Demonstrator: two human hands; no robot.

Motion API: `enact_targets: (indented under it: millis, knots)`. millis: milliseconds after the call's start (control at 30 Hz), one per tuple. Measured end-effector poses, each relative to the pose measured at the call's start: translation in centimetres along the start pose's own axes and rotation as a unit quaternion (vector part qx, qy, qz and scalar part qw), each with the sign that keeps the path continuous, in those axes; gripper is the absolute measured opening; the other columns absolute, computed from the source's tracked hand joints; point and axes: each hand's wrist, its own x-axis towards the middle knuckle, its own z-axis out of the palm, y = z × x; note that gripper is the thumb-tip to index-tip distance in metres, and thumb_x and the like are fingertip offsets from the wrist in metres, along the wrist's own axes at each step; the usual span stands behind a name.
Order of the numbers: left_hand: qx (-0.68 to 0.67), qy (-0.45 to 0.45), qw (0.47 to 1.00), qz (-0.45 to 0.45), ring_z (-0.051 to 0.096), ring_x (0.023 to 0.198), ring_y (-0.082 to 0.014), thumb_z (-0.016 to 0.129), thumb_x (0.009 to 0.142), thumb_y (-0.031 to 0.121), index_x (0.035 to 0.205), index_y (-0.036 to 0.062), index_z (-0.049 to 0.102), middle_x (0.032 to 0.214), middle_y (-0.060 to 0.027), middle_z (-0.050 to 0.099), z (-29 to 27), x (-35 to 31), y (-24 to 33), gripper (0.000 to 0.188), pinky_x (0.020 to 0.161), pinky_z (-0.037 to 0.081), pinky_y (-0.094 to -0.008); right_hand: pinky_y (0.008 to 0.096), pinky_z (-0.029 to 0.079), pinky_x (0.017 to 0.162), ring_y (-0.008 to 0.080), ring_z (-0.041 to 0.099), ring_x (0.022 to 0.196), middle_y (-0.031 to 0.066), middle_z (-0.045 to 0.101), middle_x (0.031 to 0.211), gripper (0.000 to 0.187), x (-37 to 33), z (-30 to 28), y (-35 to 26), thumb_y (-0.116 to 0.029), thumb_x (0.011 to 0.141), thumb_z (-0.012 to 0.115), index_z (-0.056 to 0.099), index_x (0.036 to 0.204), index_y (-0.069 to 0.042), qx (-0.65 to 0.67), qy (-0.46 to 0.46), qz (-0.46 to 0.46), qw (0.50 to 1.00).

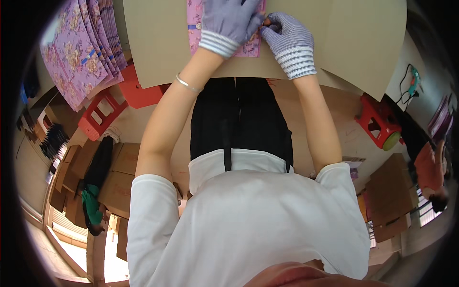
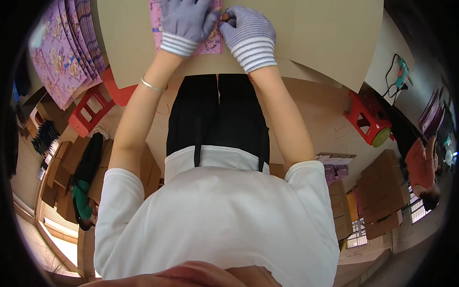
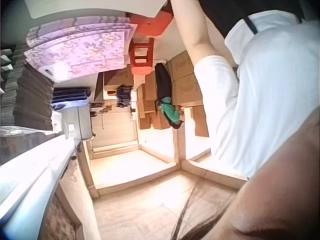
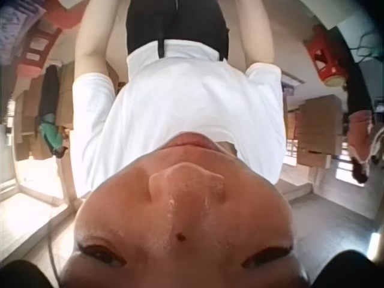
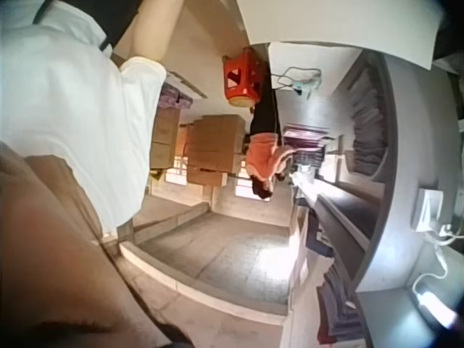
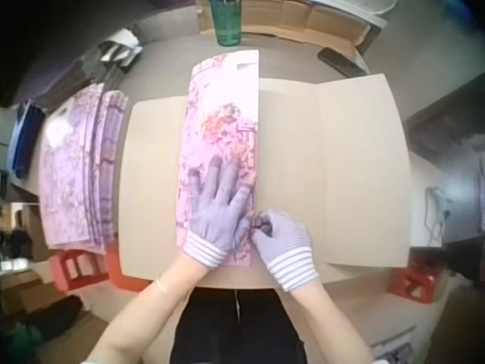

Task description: The person repeatedly folds a pink floral-patterned garment on a cardboard surface, smoothing it flat and stacking it with other identical items. The process involves placing the garment, pressing it down, and moving it to a growing stack on the left side of the workspace.

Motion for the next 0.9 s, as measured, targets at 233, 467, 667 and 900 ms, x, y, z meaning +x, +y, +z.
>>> enact_targets:
  millis: [233, 467, 667, 900]
  knots:
    - [0.011, -0.035, 0.999, 0.004, 0.023, 0.146, -0.0445, 0.065, 0.081, 0.036, 0.137, 0.0112, 0.055, 0.156, -0.0176, 0.033, -0.7, -5.1, 0.0, 0.062, 0.116, 0.009, -0.0661, 0.0301, 0.053, 0.071, 0.0149, 0.065, 0.07, 0.0014, 0.07, 0.079, 0.021, -0.2, 0.4, 0.2, -0.028, 0.081, 0.076, 0.072, 0.095, -0.013, 0.004, 0.013, -0.001, 1.0]
    - [0.004, -0.1, 0.995, 0.004, 0.021, 0.147, -0.0431, 0.061, 0.084, 0.039, 0.143, 0.0134, 0.049, 0.157, -0.0154, 0.032, -1.9, -5.9, -0.1, 0.065, 0.117, 0.008, -0.0646, 0.0305, 0.053, 0.071, 0.0156, 0.065, 0.07, 0.0016, 0.07, 0.079, 0.022, -0.1, 0.3, 0.5, -0.027, 0.08, 0.077, 0.071, 0.096, -0.013, -0.025, 0.002, -0.012, 1.0]
    - [0.003, -0.094, 0.995, 0.013, 0.022, 0.147, -0.0437, 0.06, 0.085, 0.039, 0.143, 0.0127, 0.049, 0.157, -0.0156, 0.032, -1.8, -5.9, -0.2, 0.065, 0.117, 0.007, -0.0644, 0.0314, 0.054, 0.072, 0.0175, 0.067, 0.072, 0.0026, 0.071, 0.082, 0.022, -0.1, 0.2, 0.3, -0.027, 0.08, 0.077, 0.071, 0.095, -0.012, -0.028, 0.001, -0.013, 1.0]
    - [-0.002, -0.105, 0.994, 0.011, 0.022, 0.147, -0.0435, 0.061, 0.084, 0.041, 0.144, 0.0137, 0.047, 0.157, -0.0154, 0.032, -1.5, -6.2, -0.5, 0.068, 0.117, 0.006, -0.0658, 0.032, 0.054, 0.073, 0.0178, 0.068, 0.074, 0.0032, 0.072, 0.083, 0.023, 0.0, 0.6, 0.5, -0.028, 0.08, 0.077, 0.071, 0.095, -0.012, -0.033, 0.001, -0.011, 0.999]
